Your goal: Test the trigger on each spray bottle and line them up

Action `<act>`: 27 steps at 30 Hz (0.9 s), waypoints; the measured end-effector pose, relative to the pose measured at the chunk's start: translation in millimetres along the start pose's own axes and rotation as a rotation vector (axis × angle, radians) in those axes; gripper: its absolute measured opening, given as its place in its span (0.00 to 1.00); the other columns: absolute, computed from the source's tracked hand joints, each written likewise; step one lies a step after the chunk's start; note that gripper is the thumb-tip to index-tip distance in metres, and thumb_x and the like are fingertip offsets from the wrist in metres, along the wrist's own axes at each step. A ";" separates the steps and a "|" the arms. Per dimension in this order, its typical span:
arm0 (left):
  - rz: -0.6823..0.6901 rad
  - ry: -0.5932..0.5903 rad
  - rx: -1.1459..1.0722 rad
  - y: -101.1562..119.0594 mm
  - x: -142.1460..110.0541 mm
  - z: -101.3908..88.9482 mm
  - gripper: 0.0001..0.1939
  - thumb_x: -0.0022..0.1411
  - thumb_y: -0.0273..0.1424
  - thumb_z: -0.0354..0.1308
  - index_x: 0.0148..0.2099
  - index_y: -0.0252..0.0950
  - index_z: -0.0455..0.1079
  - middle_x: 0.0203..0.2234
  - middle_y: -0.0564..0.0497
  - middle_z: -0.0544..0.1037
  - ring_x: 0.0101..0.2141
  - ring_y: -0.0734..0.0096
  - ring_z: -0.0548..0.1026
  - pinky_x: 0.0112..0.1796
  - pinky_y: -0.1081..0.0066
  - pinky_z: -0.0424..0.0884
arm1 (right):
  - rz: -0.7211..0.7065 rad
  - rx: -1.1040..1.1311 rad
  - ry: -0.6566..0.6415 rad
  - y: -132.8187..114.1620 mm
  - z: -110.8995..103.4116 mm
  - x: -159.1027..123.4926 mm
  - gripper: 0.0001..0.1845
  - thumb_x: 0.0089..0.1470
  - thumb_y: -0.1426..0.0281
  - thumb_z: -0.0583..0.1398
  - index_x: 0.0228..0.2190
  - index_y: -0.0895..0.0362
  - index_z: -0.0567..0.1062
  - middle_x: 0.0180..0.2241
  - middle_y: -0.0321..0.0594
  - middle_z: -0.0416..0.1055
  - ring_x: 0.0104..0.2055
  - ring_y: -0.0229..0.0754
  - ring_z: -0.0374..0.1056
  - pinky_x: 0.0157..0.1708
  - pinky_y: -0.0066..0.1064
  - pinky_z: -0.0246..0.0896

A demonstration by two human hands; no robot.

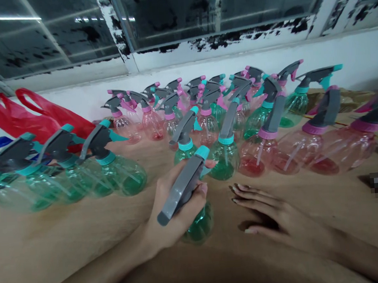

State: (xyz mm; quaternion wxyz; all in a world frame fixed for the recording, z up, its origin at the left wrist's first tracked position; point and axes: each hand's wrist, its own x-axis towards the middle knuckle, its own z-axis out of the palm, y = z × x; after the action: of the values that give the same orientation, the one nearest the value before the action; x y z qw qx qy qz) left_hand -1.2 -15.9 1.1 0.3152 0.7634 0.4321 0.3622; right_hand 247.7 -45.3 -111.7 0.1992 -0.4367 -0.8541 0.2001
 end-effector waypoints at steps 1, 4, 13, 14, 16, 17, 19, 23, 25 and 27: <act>0.001 0.000 -0.001 0.0 0.0 0.0 0.15 0.58 0.31 0.51 0.49 0.41 0.67 0.19 0.57 0.66 0.19 0.72 0.64 0.27 0.70 0.66 | -0.002 0.005 0.000 0.3 0.2 0.0 0.28 0.56 0.58 0.56 0.57 0.48 0.61 0.61 0.38 0.55 0.63 0.48 0.50 0.59 0.46 0.51; 0.002 -0.005 0.007 0.1 0.2 -0.2 0.15 0.58 0.31 0.50 0.48 0.41 0.67 0.20 0.56 0.66 0.20 0.71 0.66 0.27 0.70 0.65 | -0.017 0.005 -0.005 2.2 0.7 0.1 0.29 0.56 0.58 0.57 0.57 0.48 0.60 0.61 0.37 0.55 0.63 0.47 0.49 0.59 0.45 0.50; -0.038 -0.016 -0.034 3.0 0.6 -4.0 0.11 0.56 0.30 0.52 0.42 0.41 0.69 0.21 0.56 0.68 0.22 0.70 0.67 0.25 0.70 0.65 | -0.025 -0.062 -0.002 1.3 2.6 -1.2 0.28 0.57 0.58 0.56 0.58 0.50 0.60 0.62 0.38 0.54 0.63 0.46 0.49 0.59 0.45 0.50; -0.033 -0.025 -0.033 3.9 1.0 -5.0 0.10 0.55 0.30 0.51 0.40 0.40 0.69 0.21 0.56 0.68 0.22 0.70 0.67 0.25 0.70 0.64 | -0.021 -0.059 0.001 1.2 3.0 -1.3 0.28 0.57 0.58 0.56 0.58 0.50 0.60 0.61 0.38 0.54 0.63 0.46 0.49 0.59 0.45 0.50; -0.028 -0.031 -0.040 6.0 1.8 -7.3 0.08 0.53 0.29 0.50 0.36 0.40 0.68 0.22 0.55 0.70 0.24 0.69 0.69 0.26 0.71 0.65 | -0.017 -0.054 0.006 1.4 3.5 -1.5 0.28 0.56 0.58 0.56 0.57 0.49 0.60 0.61 0.38 0.55 0.62 0.47 0.50 0.59 0.45 0.51; -0.026 -0.020 -0.045 7.0 2.3 -8.5 0.06 0.52 0.28 0.50 0.34 0.39 0.67 0.24 0.54 0.71 0.26 0.69 0.70 0.27 0.71 0.65 | -0.014 -0.056 0.004 1.7 3.7 -1.6 0.28 0.56 0.58 0.56 0.57 0.49 0.60 0.61 0.38 0.55 0.62 0.47 0.50 0.59 0.45 0.51; -0.006 -0.015 -0.050 8.4 2.9 -10.6 0.05 0.51 0.27 0.50 0.32 0.38 0.66 0.26 0.53 0.73 0.29 0.68 0.71 0.30 0.70 0.67 | -0.007 -0.072 -0.002 2.2 3.8 -1.7 0.28 0.56 0.58 0.56 0.57 0.49 0.61 0.61 0.38 0.55 0.62 0.47 0.50 0.59 0.45 0.51; 0.028 -0.050 -0.006 6.4 3.2 -11.4 0.09 0.53 0.26 0.50 0.36 0.38 0.68 0.29 0.53 0.73 0.31 0.67 0.71 0.34 0.69 0.68 | -0.013 -0.079 0.002 3.0 4.2 -2.0 0.29 0.56 0.57 0.56 0.58 0.48 0.60 0.61 0.36 0.54 0.63 0.46 0.49 0.59 0.45 0.50; 0.011 -0.024 0.006 3.0 3.2 -9.5 0.12 0.54 0.26 0.50 0.41 0.39 0.69 0.28 0.54 0.72 0.30 0.69 0.71 0.34 0.70 0.69 | -0.013 -0.066 0.007 3.4 4.6 -1.9 0.29 0.55 0.58 0.57 0.58 0.47 0.59 0.61 0.36 0.54 0.63 0.46 0.49 0.60 0.44 0.50; 0.003 0.017 0.007 -0.5 3.5 -6.9 0.15 0.55 0.26 0.50 0.45 0.40 0.69 0.28 0.54 0.72 0.29 0.70 0.71 0.34 0.71 0.68 | -0.004 -0.059 0.007 4.0 4.9 -1.8 0.29 0.55 0.57 0.57 0.57 0.47 0.60 0.61 0.35 0.55 0.63 0.46 0.49 0.60 0.44 0.50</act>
State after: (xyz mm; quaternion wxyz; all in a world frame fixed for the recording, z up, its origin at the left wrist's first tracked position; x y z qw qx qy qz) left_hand -5.8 -11.4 5.4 0.3084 0.7620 0.4349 0.3675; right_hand 248.8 -45.5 -118.1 0.1898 -0.4413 -0.8599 0.1726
